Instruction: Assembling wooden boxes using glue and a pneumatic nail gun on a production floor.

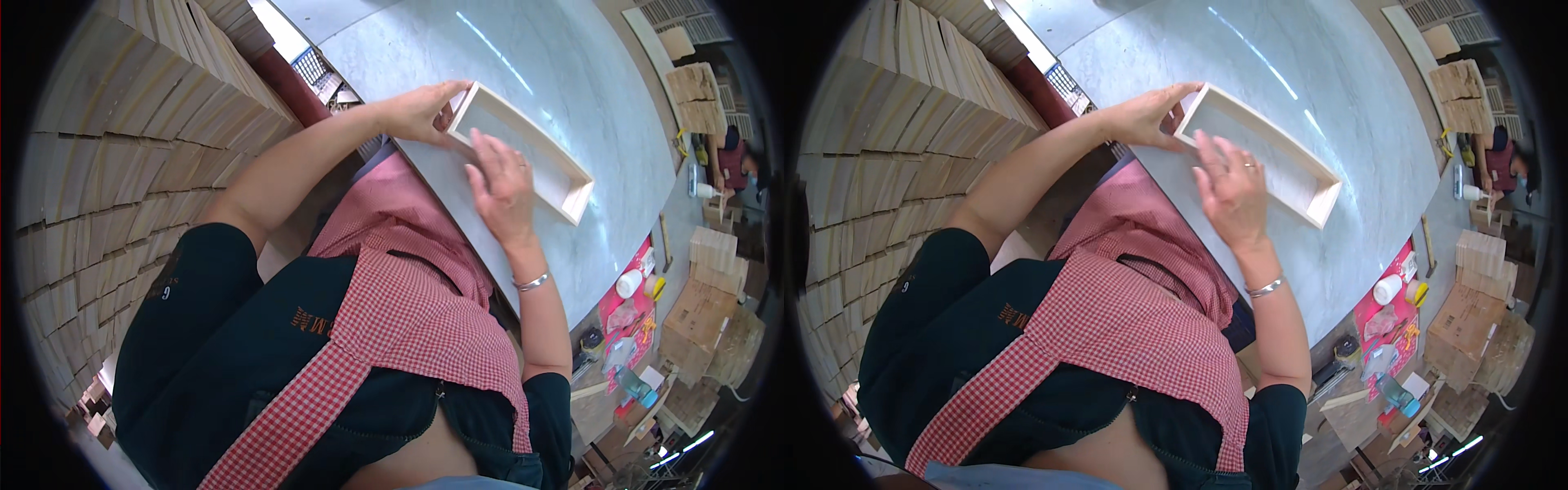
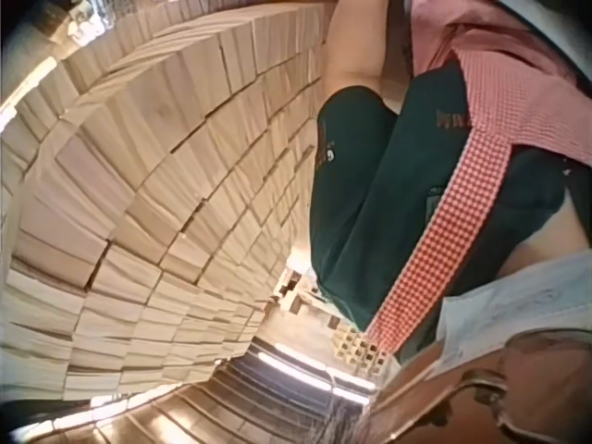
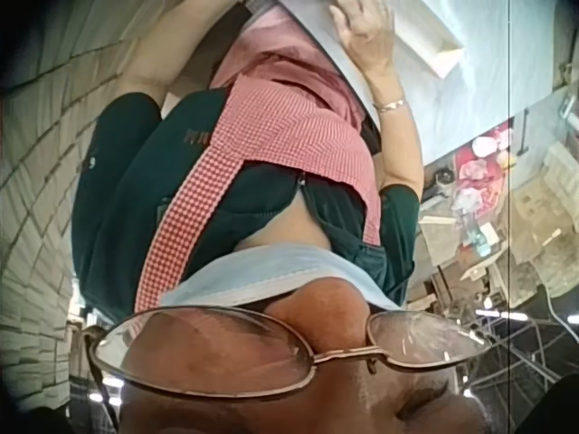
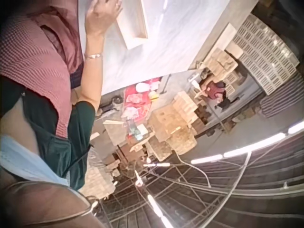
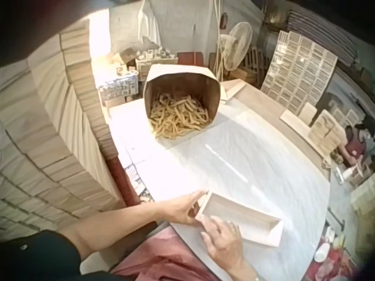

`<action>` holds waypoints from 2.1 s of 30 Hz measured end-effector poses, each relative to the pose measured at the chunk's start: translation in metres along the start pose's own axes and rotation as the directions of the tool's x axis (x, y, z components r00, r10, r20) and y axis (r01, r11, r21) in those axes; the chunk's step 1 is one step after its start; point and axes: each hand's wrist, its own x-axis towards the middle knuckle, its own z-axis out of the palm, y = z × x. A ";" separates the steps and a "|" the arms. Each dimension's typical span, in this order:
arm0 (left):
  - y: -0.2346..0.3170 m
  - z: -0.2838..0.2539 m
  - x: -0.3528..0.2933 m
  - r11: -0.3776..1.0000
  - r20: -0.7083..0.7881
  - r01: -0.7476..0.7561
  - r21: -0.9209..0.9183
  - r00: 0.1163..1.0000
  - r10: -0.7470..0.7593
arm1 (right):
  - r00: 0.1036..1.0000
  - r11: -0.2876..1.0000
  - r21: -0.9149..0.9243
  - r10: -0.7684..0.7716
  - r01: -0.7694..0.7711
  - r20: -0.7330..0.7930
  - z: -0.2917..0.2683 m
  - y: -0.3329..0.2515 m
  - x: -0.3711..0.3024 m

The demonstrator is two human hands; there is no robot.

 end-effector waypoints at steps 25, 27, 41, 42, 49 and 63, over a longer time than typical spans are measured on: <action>-0.014 0.011 0.003 0.991 -0.005 -0.127 -0.052 0.992 0.127 | 0.984 0.988 0.142 -0.034 0.059 -0.176 0.138 0.106 0.302; -0.012 0.010 0.002 0.992 0.002 -0.113 -0.056 0.994 0.113 | 0.990 0.993 0.088 -0.071 0.081 -0.119 0.163 0.117 0.322; -0.018 0.006 0.002 0.993 -0.007 -0.112 -0.029 0.994 0.112 | 0.853 0.758 0.506 0.516 -0.412 -0.077 0.011 0.122 0.216; -0.021 0.007 0.004 0.996 0.020 -0.092 -0.021 0.996 0.092 | 0.841 0.716 0.535 0.541 -0.448 -0.019 0.005 0.122 0.203; -0.012 0.003 0.004 0.995 0.044 0.043 -0.085 0.998 -0.039 | 0.897 0.754 0.488 0.343 -0.440 0.279 0.005 0.092 0.137; -0.003 -0.002 0.000 0.999 -0.014 -0.012 0.032 1.000 0.012 | 0.900 0.912 0.240 0.229 -0.332 0.371 -0.002 0.039 0.096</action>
